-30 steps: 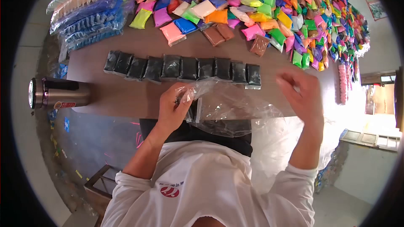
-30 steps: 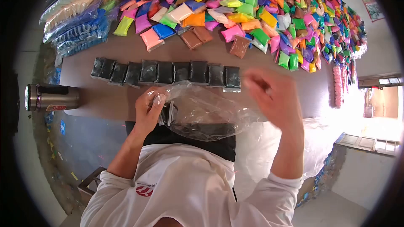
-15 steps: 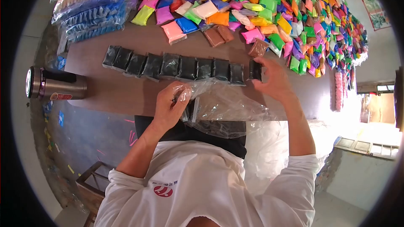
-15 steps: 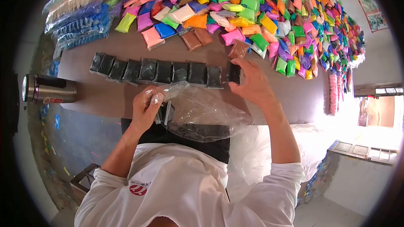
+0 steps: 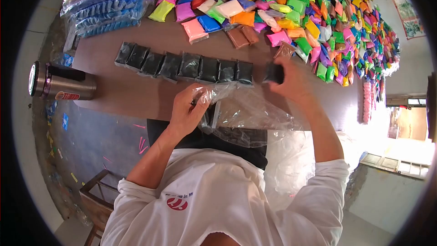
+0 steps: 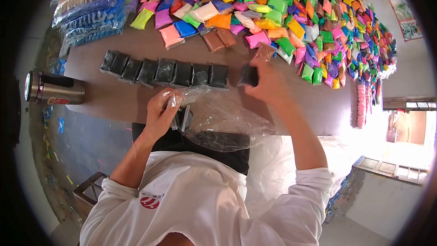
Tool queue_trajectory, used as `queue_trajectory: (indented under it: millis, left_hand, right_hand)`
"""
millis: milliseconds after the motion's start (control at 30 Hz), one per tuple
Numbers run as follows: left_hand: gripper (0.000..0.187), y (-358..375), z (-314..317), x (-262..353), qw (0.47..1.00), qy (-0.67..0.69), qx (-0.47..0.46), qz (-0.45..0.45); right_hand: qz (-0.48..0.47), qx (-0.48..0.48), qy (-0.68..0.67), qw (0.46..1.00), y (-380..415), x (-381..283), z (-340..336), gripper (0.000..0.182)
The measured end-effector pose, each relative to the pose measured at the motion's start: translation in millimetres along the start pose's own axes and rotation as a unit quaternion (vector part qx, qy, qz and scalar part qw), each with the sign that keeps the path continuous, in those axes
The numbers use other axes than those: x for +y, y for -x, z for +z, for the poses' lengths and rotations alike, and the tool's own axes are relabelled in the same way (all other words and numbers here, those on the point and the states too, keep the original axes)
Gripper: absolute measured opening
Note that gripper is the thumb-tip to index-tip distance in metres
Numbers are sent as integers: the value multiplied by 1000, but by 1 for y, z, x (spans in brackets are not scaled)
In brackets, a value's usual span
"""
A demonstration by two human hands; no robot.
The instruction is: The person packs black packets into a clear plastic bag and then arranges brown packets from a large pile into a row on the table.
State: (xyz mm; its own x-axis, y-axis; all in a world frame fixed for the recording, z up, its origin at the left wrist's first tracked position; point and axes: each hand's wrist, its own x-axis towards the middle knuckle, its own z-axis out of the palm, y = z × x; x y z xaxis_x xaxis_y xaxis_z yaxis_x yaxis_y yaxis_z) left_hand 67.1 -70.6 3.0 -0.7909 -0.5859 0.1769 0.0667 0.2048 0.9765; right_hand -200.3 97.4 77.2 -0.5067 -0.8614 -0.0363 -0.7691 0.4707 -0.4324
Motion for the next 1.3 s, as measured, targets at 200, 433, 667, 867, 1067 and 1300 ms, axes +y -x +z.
queue_trajectory:
  millis: [200, 433, 667, 867, 1067, 1300]
  left_hand:
    - [25, 1, 1, -2, 1000, 8, 4, -1]
    - [18, -1, 5, 0, 999, 24, 17, 14]
    - [16, 1, 4, -3, 999, 18, 28, 6]
    - [17, 1, 1, -2, 999, -12, 18, 34]
    - [18, 0, 3, 1, 999, 8, 30, 38]
    - [19, -1, 2, 1, 1000, 5, 16, 26]
  right_hand:
    - [75, 81, -494, 863, 86, -35, -52, 61]
    - [132, -16, -542, 830, 123, -105, 18, 47]
    - [195, 41, -345, 917, 85, -118, 68, 39]
    - [85, 20, -164, 982, 78, -115, 80, 50]
    - [76, -6, -223, 972, 88, -125, 58, 57]
    - [83, -47, -170, 981, 85, -131, 57, 53]
